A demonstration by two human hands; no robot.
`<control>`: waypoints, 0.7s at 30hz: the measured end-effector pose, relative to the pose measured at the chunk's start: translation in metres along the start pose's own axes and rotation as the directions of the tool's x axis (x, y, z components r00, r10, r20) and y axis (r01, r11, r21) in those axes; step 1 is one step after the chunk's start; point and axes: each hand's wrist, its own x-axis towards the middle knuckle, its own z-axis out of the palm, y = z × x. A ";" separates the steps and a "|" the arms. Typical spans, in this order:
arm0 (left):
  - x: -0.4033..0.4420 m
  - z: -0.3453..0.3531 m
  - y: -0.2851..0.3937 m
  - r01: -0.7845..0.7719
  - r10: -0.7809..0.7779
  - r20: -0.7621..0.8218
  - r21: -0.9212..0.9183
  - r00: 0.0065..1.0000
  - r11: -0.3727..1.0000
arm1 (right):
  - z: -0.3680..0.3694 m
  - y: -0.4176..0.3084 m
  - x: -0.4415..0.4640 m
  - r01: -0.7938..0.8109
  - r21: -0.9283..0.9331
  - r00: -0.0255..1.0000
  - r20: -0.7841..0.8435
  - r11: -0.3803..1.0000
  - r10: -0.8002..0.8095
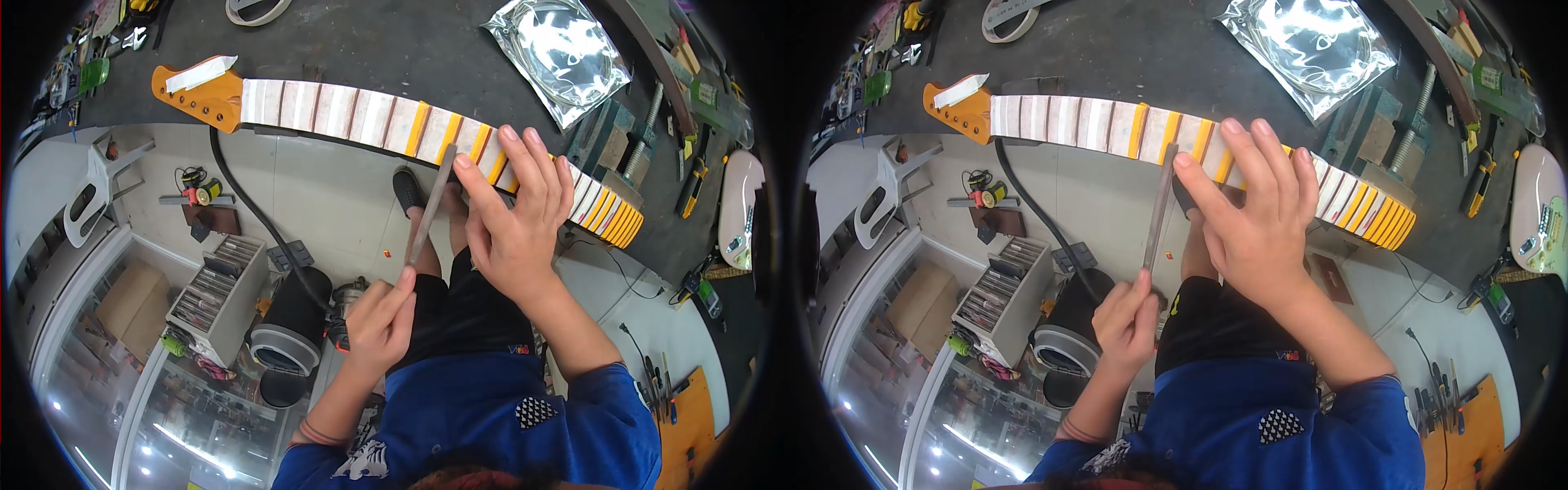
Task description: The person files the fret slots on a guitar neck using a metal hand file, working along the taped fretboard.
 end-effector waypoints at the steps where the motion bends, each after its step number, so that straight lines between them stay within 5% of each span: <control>1: -0.002 0.000 0.002 0.018 -0.018 0.001 0.001 1.000 1.000 | 0.000 0.000 0.000 0.002 0.000 1.000 0.000 1.000 -0.002; 7: 0.095 0.024 0.019 -0.035 0.032 -0.051 -0.064 0.998 0.997 | 0.000 -0.001 0.001 -0.012 -0.004 1.000 -0.007 1.000 0.012; 13: -0.010 -0.004 -0.003 -0.002 0.002 0.011 0.014 1.000 1.000 | 0.001 0.001 0.000 0.003 -0.025 1.000 -0.001 1.000 -0.003; 21: 0.085 0.021 0.012 -0.081 0.078 -0.043 -0.054 0.996 0.995 | 0.000 -0.001 -0.001 -0.015 -0.022 1.000 0.005 1.000 0.015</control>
